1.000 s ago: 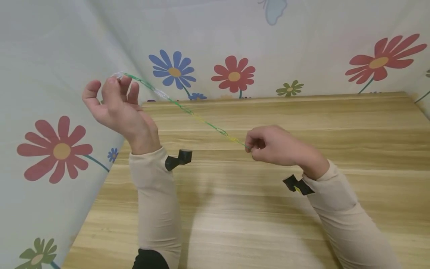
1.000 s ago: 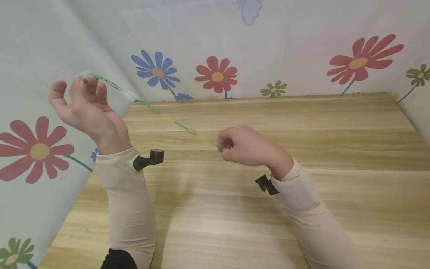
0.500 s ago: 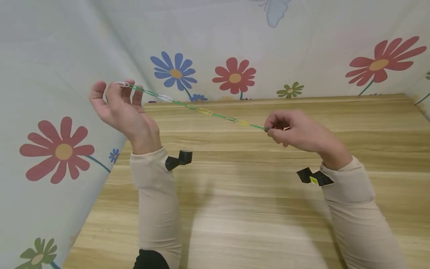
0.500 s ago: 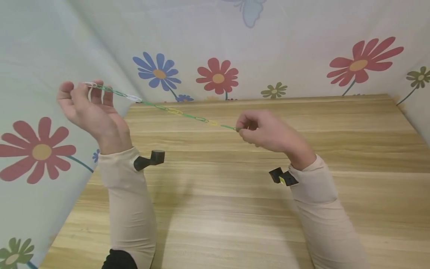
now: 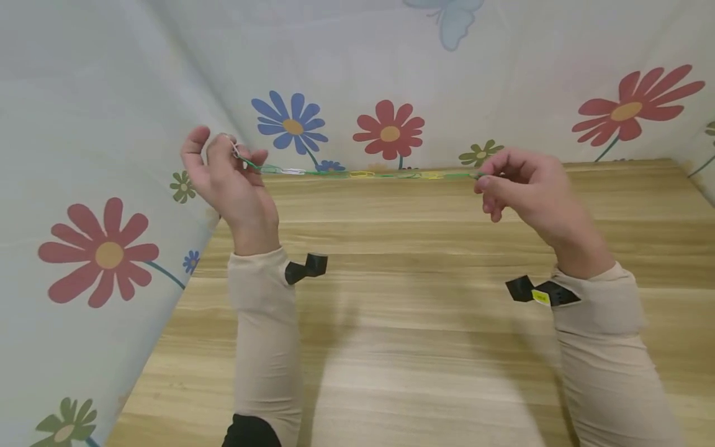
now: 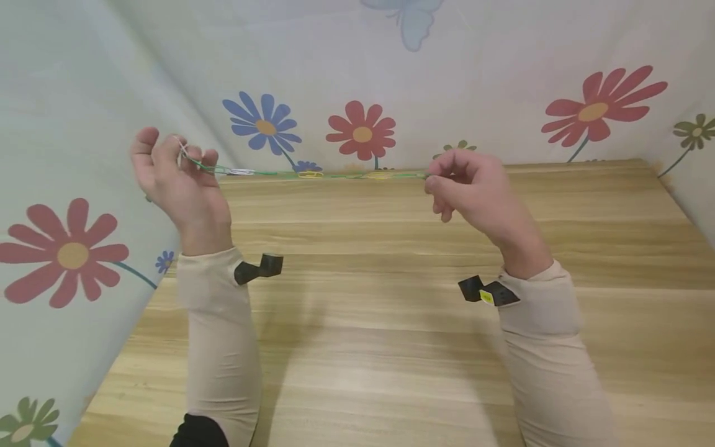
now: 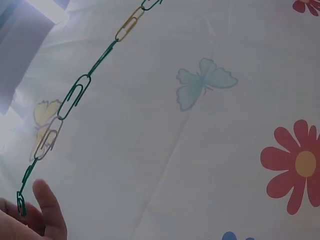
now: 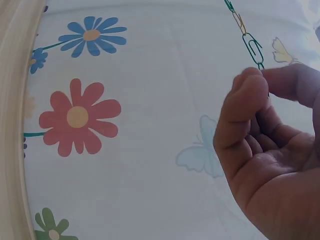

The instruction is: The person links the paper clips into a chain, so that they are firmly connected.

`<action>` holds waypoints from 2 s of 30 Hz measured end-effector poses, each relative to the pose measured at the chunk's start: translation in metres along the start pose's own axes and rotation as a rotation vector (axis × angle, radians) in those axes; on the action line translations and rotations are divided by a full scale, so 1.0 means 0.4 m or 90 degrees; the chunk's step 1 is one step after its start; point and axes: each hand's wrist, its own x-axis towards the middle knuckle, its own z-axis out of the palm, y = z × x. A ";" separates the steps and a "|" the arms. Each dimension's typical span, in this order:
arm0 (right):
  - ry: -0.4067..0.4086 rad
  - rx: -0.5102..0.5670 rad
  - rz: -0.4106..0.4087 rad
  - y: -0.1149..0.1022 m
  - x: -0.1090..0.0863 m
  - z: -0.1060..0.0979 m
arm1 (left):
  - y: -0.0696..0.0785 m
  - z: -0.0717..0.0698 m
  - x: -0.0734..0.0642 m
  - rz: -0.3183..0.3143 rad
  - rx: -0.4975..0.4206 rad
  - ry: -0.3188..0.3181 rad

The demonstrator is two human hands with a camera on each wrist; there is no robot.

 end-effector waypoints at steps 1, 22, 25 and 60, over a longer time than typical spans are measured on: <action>0.017 0.043 -0.015 -0.001 -0.001 -0.003 | -0.003 0.002 -0.003 -0.023 0.005 -0.033; 0.125 0.763 -0.089 -0.034 0.004 -0.035 | -0.083 0.036 -0.101 -0.236 0.142 -0.488; 0.088 0.725 -0.101 -0.030 0.013 -0.013 | -0.086 0.035 -0.110 -0.208 0.172 -0.503; 0.137 -0.206 -0.219 -0.007 -0.014 0.175 | -0.094 0.115 -0.254 -0.183 0.288 -0.566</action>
